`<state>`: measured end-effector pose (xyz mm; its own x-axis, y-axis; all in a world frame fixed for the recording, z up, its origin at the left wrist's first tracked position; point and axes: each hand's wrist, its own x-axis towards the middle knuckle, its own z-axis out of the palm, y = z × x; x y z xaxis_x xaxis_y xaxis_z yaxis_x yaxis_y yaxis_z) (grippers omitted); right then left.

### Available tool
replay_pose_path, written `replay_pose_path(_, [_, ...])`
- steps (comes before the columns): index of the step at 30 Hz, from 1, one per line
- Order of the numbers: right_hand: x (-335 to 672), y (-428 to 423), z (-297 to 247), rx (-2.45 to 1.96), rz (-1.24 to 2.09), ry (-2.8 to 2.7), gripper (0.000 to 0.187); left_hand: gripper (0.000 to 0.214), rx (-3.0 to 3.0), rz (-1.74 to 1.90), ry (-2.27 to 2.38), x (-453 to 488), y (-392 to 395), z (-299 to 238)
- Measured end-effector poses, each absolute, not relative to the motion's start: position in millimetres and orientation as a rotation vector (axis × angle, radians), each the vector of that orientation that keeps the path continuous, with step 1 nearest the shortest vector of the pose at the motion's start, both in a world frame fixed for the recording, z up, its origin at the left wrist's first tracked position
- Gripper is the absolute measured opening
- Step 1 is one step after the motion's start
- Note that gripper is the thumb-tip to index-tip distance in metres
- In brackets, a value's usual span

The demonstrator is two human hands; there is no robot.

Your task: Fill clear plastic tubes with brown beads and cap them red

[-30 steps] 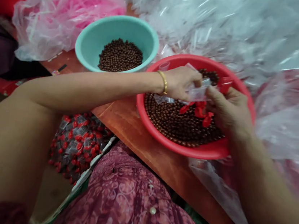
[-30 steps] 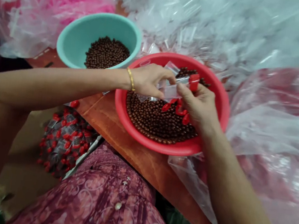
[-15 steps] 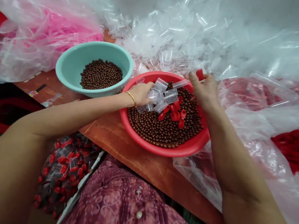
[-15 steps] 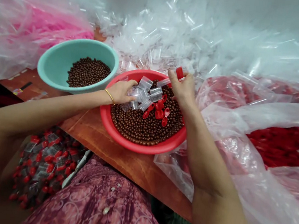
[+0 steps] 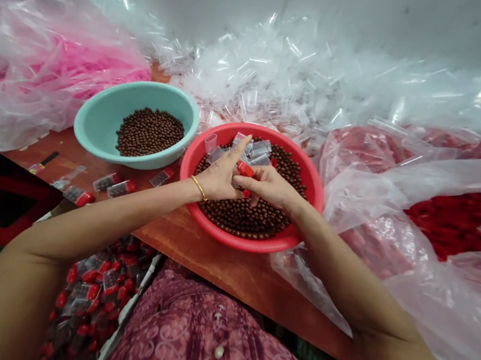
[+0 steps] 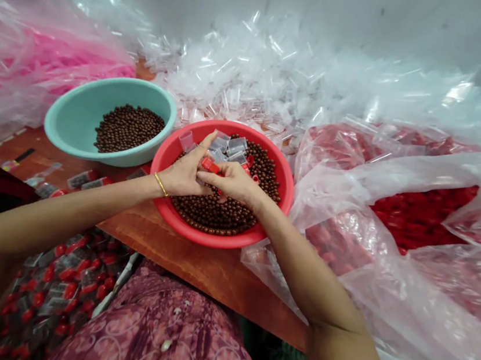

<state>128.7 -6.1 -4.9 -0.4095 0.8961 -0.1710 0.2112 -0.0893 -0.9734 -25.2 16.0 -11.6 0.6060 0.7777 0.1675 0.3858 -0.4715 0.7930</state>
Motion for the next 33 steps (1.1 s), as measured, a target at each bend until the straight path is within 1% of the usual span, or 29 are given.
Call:
replay_pose_path(2, [130,-10,-4,-1.196,1.546,-1.659,0.033,0.113,2.052,0.631,0.948,-25,15,-13])
replay_pose_path(5, [130,-16,-6,-1.231,1.441,-1.624,0.023,0.119,2.062,0.654,0.930,-23,13,-13])
replay_pose_path(7, [131,-19,-9,-1.280,1.347,-1.554,0.018,0.115,2.109,0.720,0.935,-24,13,-13])
replay_pose_path(8, [132,-20,-11,-1.305,1.288,-1.512,0.017,0.109,2.125,0.755,0.974,-25,13,-12])
replay_pose_path(9, [133,-21,-13,-1.325,1.225,-1.469,0.017,0.098,2.125,0.786,1.050,-26,13,-11])
replay_pose_path(12, [141,-22,-15,-1.316,1.090,-1.297,0.021,0.045,2.062,0.706,1.351,-32,9,-6])
replay_pose_path(13, [145,-22,-15,-1.281,1.099,-1.234,0.023,0.033,2.063,0.642,1.417,-34,6,-4])
replay_pose_path(14, [148,-22,-14,-1.236,1.138,-1.175,0.025,0.028,2.085,0.592,1.450,-36,3,-2])
replay_pose_path(16, [153,-23,-12,-1.148,1.239,-1.083,0.026,0.029,2.178,0.592,1.453,-37,-5,2])
replay_pose_path(19, [157,-26,-11,-1.128,1.317,-1.100,0.025,0.041,2.352,0.717,1.306,-32,-10,6])
replay_pose_path(21, [157,-28,-11,-1.151,1.357,-1.197,0.026,0.034,2.429,0.609,1.133,-27,-9,8])
replay_pose_path(23, [156,-29,-13,-1.178,1.394,-1.259,0.030,0.022,2.409,0.378,1.031,-21,-4,8])
replay_pose_path(25, [157,-29,-14,-1.214,1.390,-1.198,0.033,0.015,2.277,0.194,1.014,-18,1,7])
replay_pose_path(28, [163,-27,-15,-1.229,1.353,-1.039,0.036,0.011,1.916,0.095,1.019,-18,4,4])
replay_pose_path(30, [166,-27,-16,-1.212,1.319,-1.109,0.036,0.024,1.663,0.088,1.057,-18,4,4])
replay_pose_path(32, [167,-28,-17,-1.165,1.287,-1.340,0.034,0.042,1.466,0.132,1.106,-17,4,6])
replay_pose_path(33, [166,-29,-18,-1.133,1.268,-1.473,0.033,0.046,1.378,0.170,1.128,-16,4,8])
